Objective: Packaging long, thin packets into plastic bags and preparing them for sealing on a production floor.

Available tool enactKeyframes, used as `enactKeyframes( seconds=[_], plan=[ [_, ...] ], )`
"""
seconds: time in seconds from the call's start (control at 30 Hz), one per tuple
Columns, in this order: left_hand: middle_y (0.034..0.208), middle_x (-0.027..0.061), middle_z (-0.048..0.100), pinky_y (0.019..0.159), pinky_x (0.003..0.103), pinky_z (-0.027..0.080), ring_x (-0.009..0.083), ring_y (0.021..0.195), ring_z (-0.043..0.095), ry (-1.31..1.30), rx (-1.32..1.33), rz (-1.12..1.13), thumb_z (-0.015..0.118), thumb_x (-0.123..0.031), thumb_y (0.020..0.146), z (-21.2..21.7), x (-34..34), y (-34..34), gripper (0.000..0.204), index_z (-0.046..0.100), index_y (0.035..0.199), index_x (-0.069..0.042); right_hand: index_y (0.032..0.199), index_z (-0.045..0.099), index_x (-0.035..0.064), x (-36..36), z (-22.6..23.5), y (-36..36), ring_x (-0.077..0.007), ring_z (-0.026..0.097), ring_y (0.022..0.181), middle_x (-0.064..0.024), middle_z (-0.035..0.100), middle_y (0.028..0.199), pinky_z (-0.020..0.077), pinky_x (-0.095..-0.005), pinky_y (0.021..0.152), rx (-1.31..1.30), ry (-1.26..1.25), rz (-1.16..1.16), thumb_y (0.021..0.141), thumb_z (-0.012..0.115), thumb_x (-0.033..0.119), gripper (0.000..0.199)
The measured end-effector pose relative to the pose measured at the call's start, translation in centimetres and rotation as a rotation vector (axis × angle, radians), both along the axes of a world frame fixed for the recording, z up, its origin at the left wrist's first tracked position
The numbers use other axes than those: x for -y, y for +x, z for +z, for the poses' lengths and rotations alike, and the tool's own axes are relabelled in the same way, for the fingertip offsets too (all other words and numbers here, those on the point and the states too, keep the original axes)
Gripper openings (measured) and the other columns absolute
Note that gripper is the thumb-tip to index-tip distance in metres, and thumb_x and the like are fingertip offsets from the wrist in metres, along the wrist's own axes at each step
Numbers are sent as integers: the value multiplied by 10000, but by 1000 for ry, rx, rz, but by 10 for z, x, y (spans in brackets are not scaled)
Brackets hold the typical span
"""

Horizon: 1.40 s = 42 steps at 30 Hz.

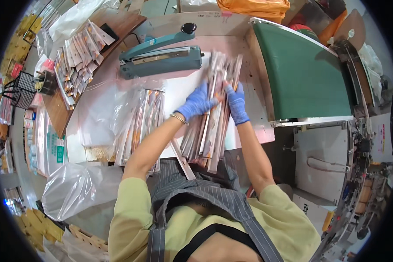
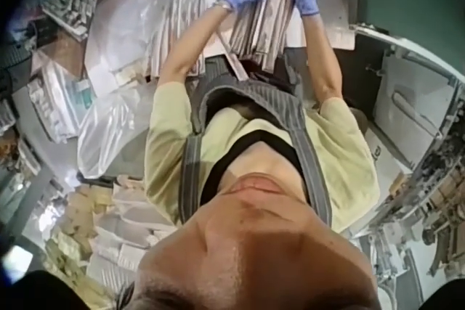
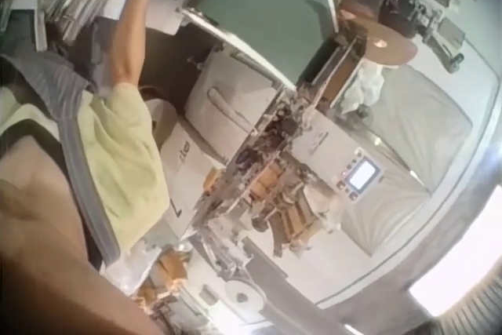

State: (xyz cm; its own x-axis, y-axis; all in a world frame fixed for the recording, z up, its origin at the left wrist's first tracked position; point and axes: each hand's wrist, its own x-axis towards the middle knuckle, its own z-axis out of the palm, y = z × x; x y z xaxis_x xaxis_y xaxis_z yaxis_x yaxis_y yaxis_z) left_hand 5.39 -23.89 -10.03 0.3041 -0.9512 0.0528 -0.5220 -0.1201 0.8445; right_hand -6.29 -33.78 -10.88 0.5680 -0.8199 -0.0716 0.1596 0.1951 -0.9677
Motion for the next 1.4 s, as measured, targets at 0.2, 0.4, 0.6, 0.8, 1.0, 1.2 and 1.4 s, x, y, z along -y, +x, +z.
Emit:
enactKeyframes(
  seconds=[0.2,0.4,0.6,0.8,1.0,1.2,1.4],
  plan=[
    [1201,203,435,939,402,345,359,1095,427,-23,456,349,506,-258,795,6,-70,-39,474,420,1204,-35,1130,463,-27,17,-53,-35,-395,486,978,-252,521,1075,377,-432,857,-870,-671,-376,755,565,475,635],
    [1043,199,460,796,427,416,380,943,496,466,476,693,591,-205,697,-24,-178,-81,485,434,1117,-18,1144,461,-38,8,-52,-17,-400,455,1005,-266,510,1078,346,-438,887,-846,-670,-421,769,535,486,648],
    [907,270,515,692,439,452,380,838,546,406,336,791,562,-305,748,-25,-171,-72,466,453,1025,54,1148,463,-17,17,-41,-33,-388,466,1005,-241,510,1105,352,-438,879,-714,-723,-474,781,519,445,593],
    [688,242,572,659,449,454,380,679,575,556,287,689,620,-407,635,-11,-163,-69,436,554,663,23,1135,464,18,-7,-53,-41,-376,450,997,-204,508,1069,342,-464,857,-800,-668,-517,760,525,422,555],
    [598,129,463,499,396,359,305,536,459,3,341,687,607,-188,676,24,-144,-54,246,439,619,-18,1186,419,12,-8,-47,-56,-374,423,1041,-203,478,1131,325,-473,877,-817,-632,-489,759,516,436,610],
    [1221,241,420,925,368,363,357,1121,430,287,-8,395,672,-529,622,-42,-8,53,870,356,1233,4,1179,430,15,-6,-43,-27,-354,446,1000,-197,485,1111,351,-469,837,-851,-757,-478,771,522,417,580],
    [1171,122,471,917,323,389,225,1083,465,29,-789,305,798,-262,589,5,-16,-56,888,304,1279,-1,1195,416,11,-53,-39,-45,-190,552,907,-129,562,1007,447,-315,780,-60,121,-35,815,558,331,517]
  ],
)
